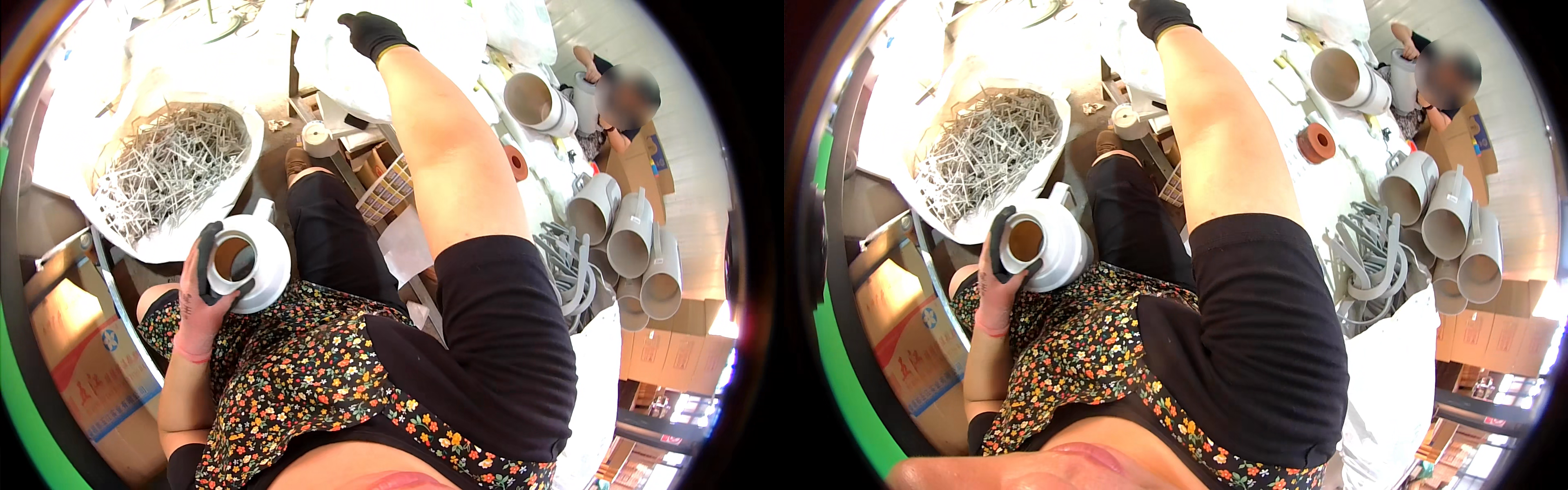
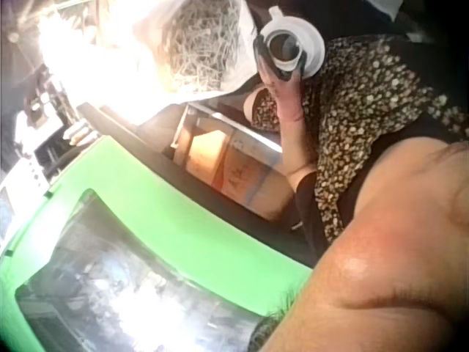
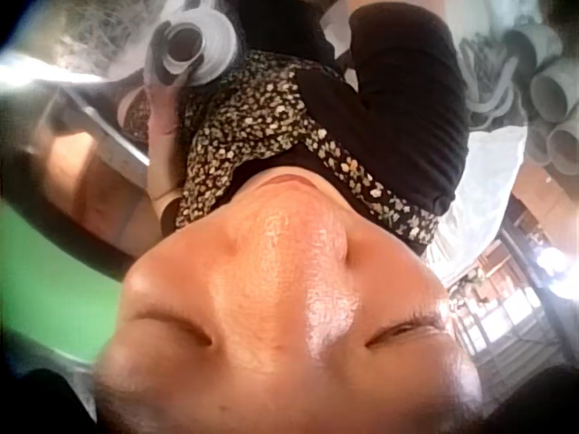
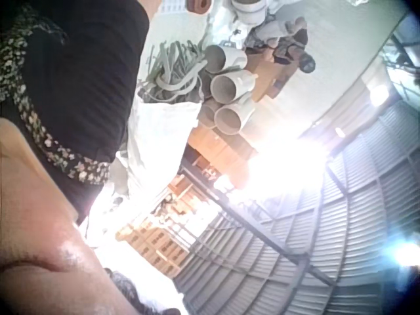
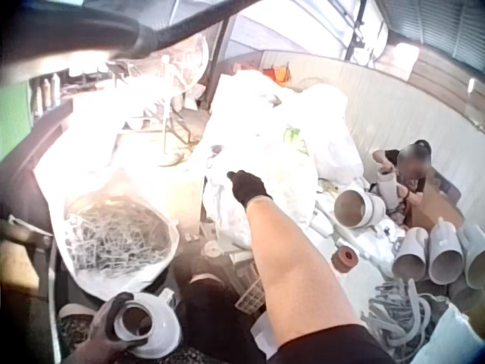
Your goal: The person assembles white plastic containers by attaching grey handles and applying labels. They pick up a container, insert a handle, apply a label from a sheet, and place the finished unit aside. This process is repeated for multiple containers.
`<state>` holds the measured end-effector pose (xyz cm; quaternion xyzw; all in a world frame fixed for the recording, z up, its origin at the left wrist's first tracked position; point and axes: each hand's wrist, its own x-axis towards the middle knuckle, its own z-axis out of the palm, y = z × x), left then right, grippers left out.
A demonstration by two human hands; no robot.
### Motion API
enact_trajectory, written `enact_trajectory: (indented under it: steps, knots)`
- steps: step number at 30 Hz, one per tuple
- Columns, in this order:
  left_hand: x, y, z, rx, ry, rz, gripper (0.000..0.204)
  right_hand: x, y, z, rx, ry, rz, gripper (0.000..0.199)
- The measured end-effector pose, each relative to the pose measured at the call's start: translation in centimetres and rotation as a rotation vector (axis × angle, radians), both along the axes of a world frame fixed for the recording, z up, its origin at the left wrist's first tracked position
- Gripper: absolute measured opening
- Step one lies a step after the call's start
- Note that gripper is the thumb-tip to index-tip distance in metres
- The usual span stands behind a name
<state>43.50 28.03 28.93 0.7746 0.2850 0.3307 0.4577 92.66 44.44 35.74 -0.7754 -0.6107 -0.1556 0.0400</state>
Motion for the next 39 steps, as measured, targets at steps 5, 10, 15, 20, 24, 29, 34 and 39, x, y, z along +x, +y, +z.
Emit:
enact_trajectory:
  steps: [5,10,15,20,24,29,34,39]
  knots:
    - [-0.8,-1.2,-1.0,0.133,0.07,0.043,0.083,0.0,0.1,-0.4,-0.048,0.003,0.022,0.045]
    - [-2.1,-1.3,-3.1,0.174,0.038,0.063,0.089,-0.9,-1.2,0.6,0.018,0.034,0.025,0.04]
    - [-1.8,-1.5,-3.4,0.178,0.024,0.049,0.088,0.2,-1.0,0.3,0.091,0.093,0.077,0.035]
    - [-1.9,-1.7,-2.3,0.267,0.021,0.127,0.081,-14.3,-4.4,-1.1,0.087,0.686,0.759,0.024]
    - [-0.8,-1.3,-0.1,0.282,0.064,0.032,0.079,-24.3,-13.6,-2.7,0.065,0.675,1.092,0.022]
    - [-0.9,-2.6,-0.7,0.269,0.017,0.033,0.086,-28.0,-19.8,-3.5,-0.041,1.086,0.798,0.022]
    - [-0.9,-2.7,-0.1,0.291,0.021,0.074,0.082,-27.7,-23.2,-5.8,0.051,1.136,0.782,0.031]
    - [-0.3,-2.7,-0.4,0.333,0.036,0.063,0.08,-26.7,-23.9,-5.7,0.051,0.989,0.698,0.024]
